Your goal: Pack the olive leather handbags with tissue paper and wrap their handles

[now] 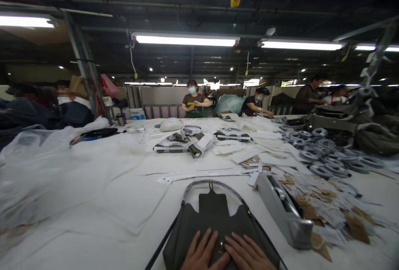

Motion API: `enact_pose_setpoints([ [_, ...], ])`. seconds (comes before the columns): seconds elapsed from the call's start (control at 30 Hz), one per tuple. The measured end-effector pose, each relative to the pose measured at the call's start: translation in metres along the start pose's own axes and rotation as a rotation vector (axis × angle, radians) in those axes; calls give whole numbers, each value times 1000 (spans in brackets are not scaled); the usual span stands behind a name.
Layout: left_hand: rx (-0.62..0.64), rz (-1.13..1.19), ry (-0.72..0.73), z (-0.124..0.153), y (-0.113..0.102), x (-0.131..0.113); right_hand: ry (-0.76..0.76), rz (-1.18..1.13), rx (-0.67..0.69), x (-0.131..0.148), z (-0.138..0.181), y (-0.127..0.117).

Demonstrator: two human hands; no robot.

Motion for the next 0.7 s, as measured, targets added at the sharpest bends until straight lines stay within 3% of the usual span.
enact_pose_setpoints([
  [0.1,202,123,-121,-10,-33,-4,207,-268,91,-1,-21,-28],
  [0.2,376,254,-280,-12,-48,-12,439,-434,17,-12,-68,-52],
  [0.3,412,332,-360,-11,-51,-16,345,-562,-37,-25,-140,-47],
  [0.4,381,333,-364,-10,-52,-17,192,-644,12,-39,-218,-9],
  [0.53,309,279,-340,-8,-51,-16,187,-635,233,-45,-307,69],
  [0.7,239,232,-316,-3,-37,-19,250,-596,396,-7,-371,145],
])
Point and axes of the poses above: each hand's wrist, its own z-axis away from the middle knuckle, its own y-axis out of the palm, x = y × z, the point moved 2 cm from there along -z, towards the middle knuckle, and after that the axes turned 12 degrees about -y, right-handed, at the moved point
